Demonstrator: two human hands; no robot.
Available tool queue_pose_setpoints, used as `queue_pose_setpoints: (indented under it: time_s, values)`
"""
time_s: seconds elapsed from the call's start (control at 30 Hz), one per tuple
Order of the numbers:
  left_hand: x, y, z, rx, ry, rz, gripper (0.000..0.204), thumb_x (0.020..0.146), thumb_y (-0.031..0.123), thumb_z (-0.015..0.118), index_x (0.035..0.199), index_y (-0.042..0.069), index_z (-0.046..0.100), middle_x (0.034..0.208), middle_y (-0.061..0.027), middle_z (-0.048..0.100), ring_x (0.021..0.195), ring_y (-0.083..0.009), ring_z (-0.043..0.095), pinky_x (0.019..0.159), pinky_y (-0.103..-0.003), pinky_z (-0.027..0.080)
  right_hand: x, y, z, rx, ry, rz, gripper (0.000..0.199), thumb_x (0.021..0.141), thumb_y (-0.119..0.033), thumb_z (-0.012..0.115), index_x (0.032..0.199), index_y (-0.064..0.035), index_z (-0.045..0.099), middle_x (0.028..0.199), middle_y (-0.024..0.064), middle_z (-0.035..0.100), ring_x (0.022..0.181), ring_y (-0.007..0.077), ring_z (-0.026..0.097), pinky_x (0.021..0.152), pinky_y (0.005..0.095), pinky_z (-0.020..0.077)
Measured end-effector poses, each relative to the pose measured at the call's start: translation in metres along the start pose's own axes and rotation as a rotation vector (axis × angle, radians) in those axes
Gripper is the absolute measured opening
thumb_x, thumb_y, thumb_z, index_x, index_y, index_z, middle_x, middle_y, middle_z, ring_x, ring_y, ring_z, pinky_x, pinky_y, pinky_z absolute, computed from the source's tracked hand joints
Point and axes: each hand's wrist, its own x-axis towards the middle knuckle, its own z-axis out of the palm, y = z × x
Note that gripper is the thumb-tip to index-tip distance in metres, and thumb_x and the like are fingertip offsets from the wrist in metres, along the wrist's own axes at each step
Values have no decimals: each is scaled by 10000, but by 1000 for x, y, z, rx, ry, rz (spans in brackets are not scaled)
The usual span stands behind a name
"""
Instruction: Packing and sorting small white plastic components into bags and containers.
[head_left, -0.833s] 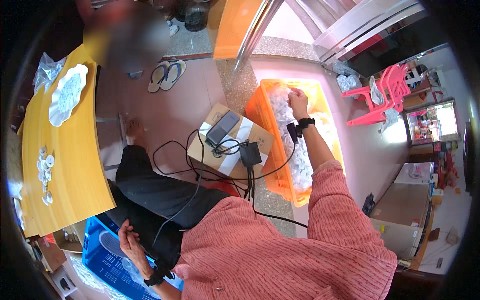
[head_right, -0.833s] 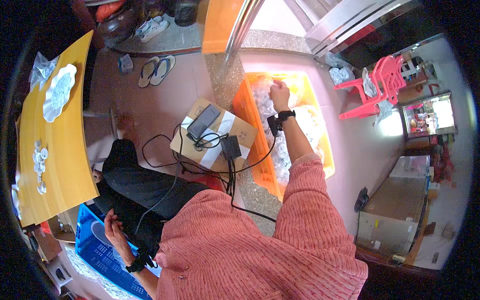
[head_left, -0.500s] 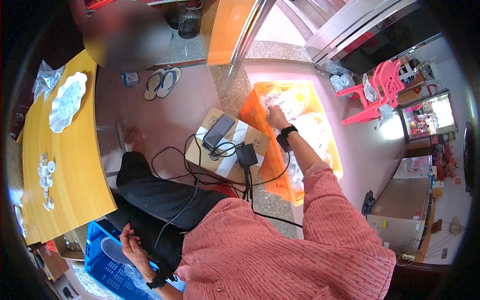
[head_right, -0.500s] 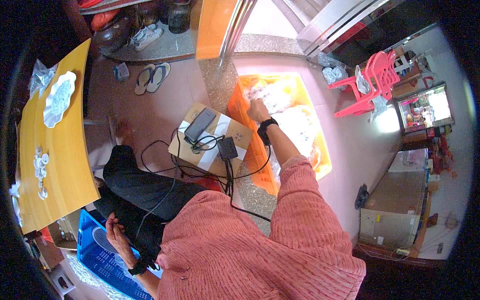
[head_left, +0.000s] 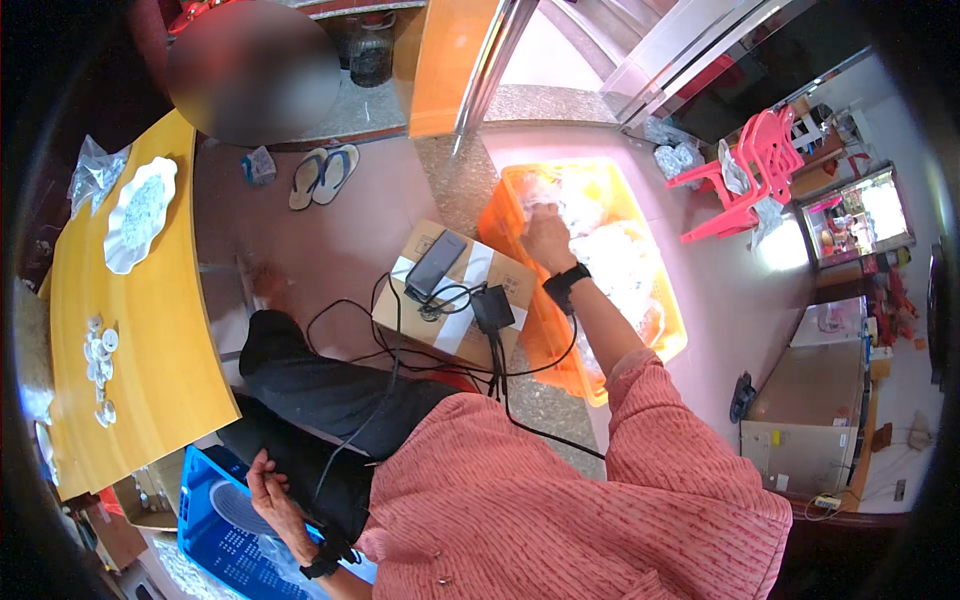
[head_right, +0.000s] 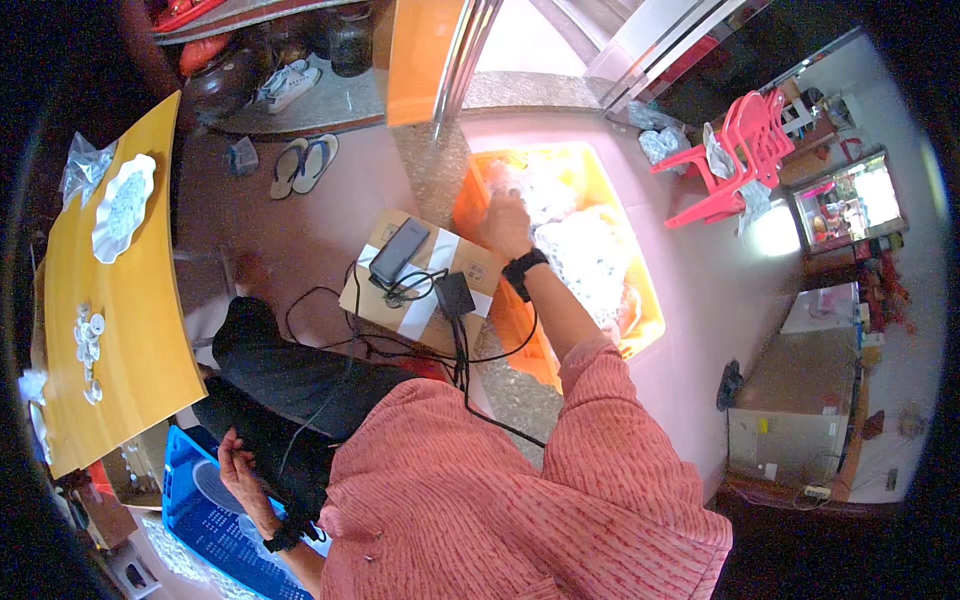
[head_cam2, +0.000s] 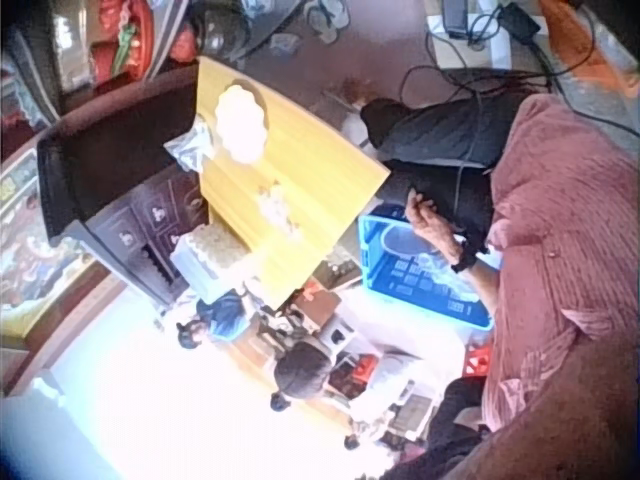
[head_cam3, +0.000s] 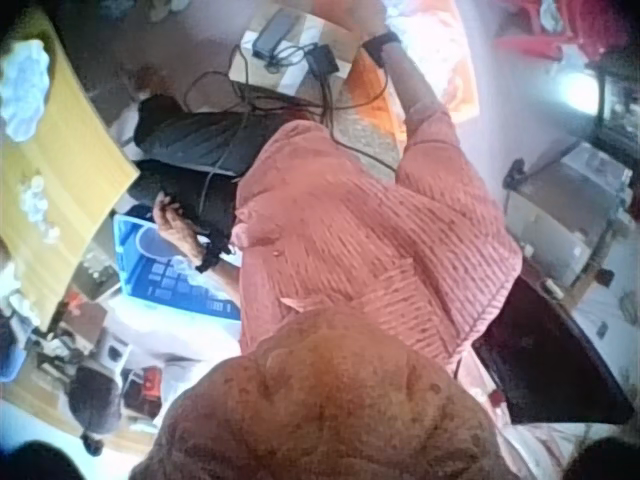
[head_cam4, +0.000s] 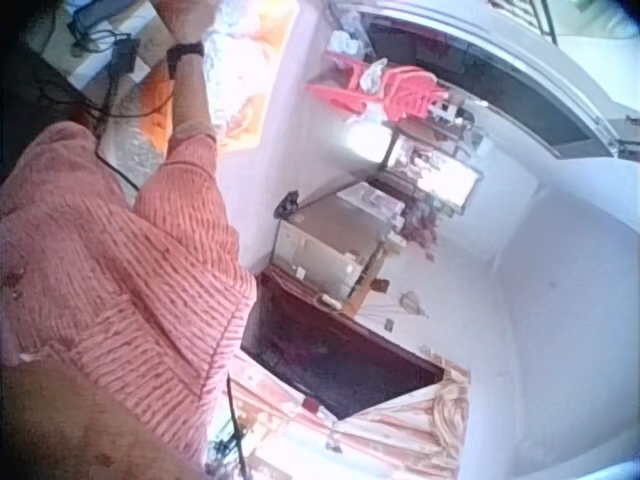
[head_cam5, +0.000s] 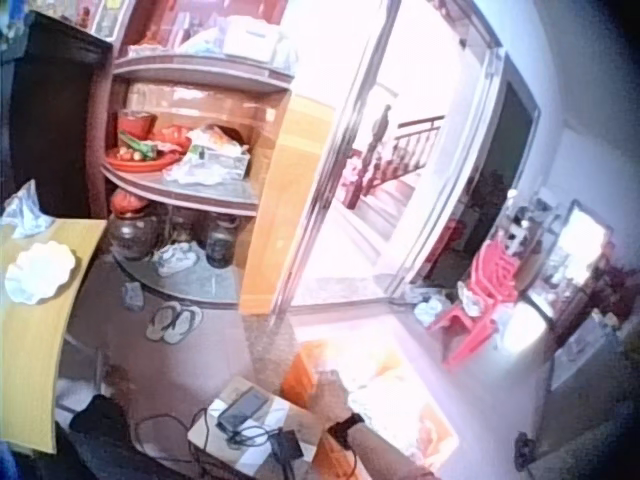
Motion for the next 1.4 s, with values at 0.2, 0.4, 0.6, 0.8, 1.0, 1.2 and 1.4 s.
queue_pose_setpoints:
  time_s: [0.2, 0.4, 0.6, 0.8, 1.0, 1.2, 1.4]
  values:
    - [-1, -6, -2, -24, -2, 2, 305, 935, 77, 481, 1201, 69, 630, 963, -6, 597, 730, -61, 494, 643, -197, 398, 27, 48, 21, -44, 118, 239, 414, 714, -97, 625, 1115, 2, 596, 1367, 385, 236, 1126, 539, 422, 945, 534, 443]
    - [0, 0, 1, 53, 15, -23, 299, 942, 93, 481, 1203, 66, 627, 957, 1, 592, 724, -52, 489, 625, -189, 388, 51, 46, 25, 119, 147, 311, 416, 730, -159, 643, 1144, -124, 626, 1448, 380, 154, 1289, 541, 279, 1047, 534, 348]
    - [3, -5, -1, -19, -13, -22, 295, 940, 72, 488, 1198, 77, 630, 942, 19, 592, 700, -29, 480, 599, -165, 362, 95, 69, 104, 361, 142, 71, 404, 852, -278, 564, 1181, -44, 586, 1290, 285, 503, 1159, 406, 532, 956, 475, 443]
    - [5, 1, 5, 68, 1, -11, 285, 947, 77, 488, 1189, 88, 639, 943, 22, 600, 699, -32, 487, 603, -169, 371, 81, 96, 153, 85, -31, -27, 427, 957, -303, 462, 1209, 35, 527, 1038, 219, 666, 925, 381, 645, 782, 406, 503]
    - [4, -1, -2, 61, 9, -40, 272, 951, 108, 510, 1189, 89, 639, 935, 23, 604, 698, -33, 489, 607, -175, 381, 59, 85, 137, 356, -280, 140, 543, 973, -426, 339, 1231, 5, 543, 1046, 334, 603, 1047, 447, 581, 911, 460, 464]
    - [1, -2, 1, 49, 13, -33, 271, 961, 126, 498, 1189, 88, 639, 944, 23, 603, 709, -31, 483, 610, -172, 371, 17, 46, 102, 218, -245, 192, 518, 916, -442, 463, 1029, 26, 653, 982, 287, 647, 1011, 418, 616, 884, 480, 483]
    - [12, -17, 1, -43, -46, -2, 280, 970, 121, 481, 1202, 76, 632, 962, 18, 595, 708, -32, 459, 610, -172, 353, -48, -22, 42, -19, -108, -74, 316, 886, -296, 555, 784, -11, 648, 805, 206, 639, 901, 362, 633, 735, 471, 506]
